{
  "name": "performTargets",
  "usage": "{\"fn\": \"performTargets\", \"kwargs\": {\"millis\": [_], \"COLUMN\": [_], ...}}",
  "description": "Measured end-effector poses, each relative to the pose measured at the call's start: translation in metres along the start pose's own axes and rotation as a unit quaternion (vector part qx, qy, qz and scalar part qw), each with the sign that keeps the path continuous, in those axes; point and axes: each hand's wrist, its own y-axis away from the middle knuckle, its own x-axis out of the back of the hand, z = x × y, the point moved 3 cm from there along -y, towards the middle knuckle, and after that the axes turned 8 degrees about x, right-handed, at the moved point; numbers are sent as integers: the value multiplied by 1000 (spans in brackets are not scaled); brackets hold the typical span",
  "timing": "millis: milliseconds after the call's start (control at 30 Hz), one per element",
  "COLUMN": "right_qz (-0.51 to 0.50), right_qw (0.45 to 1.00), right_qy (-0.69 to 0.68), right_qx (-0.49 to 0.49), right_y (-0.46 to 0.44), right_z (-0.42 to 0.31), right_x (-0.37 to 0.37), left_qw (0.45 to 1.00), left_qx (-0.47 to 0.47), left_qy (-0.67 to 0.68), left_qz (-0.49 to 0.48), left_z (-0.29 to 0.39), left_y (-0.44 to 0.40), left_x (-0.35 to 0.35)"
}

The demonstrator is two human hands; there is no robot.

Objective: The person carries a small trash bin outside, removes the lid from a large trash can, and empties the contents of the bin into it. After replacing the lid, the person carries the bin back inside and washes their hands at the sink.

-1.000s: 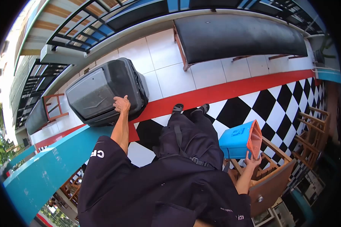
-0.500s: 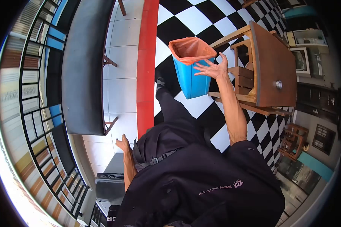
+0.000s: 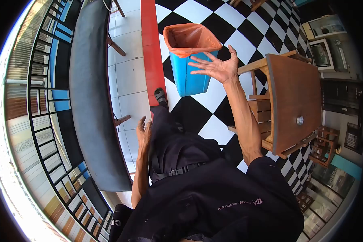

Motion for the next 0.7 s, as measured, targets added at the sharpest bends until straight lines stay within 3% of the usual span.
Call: {"fn": "performTargets", "kwargs": {"millis": [133, 233, 300, 367, 433, 533, 567, 700], "right_qz": [6, 15, 33, 39, 63, 51, 50, 51], "right_qw": [1000, 999, 998, 996, 990, 989, 988, 985], "right_qy": [1, -16, -19, 20, -45, 4, -5, -15], "right_qx": [10, 34, 47, 76, 115, 138, 148, 163], "right_y": [-85, -144, -181, -211, -231, -261, -274, -352], "right_z": [-38, -71, -102, -136, -165, -215, -231, -290], "right_x": [-36, -56, -70, -84, -96, -117, -121, -123], "left_qw": [956, 862, 762, 662, 596, 608, 579, 620], "left_qx": [-265, -447, -560, -620, -647, -638, -631, -665], "left_qy": [-95, -187, -283, -395, -473, -473, -516, -392], "left_qz": [-80, -148, -159, -146, -49, 2, -18, -140], "left_z": [187, 318, 374, 409, 425, 476, 497, 548], "left_y": [-37, -74, -116, -165, -230, -299, -313, -378], "left_x": [-47, -103, -156, -205, -238, -250, -247, -247]}}
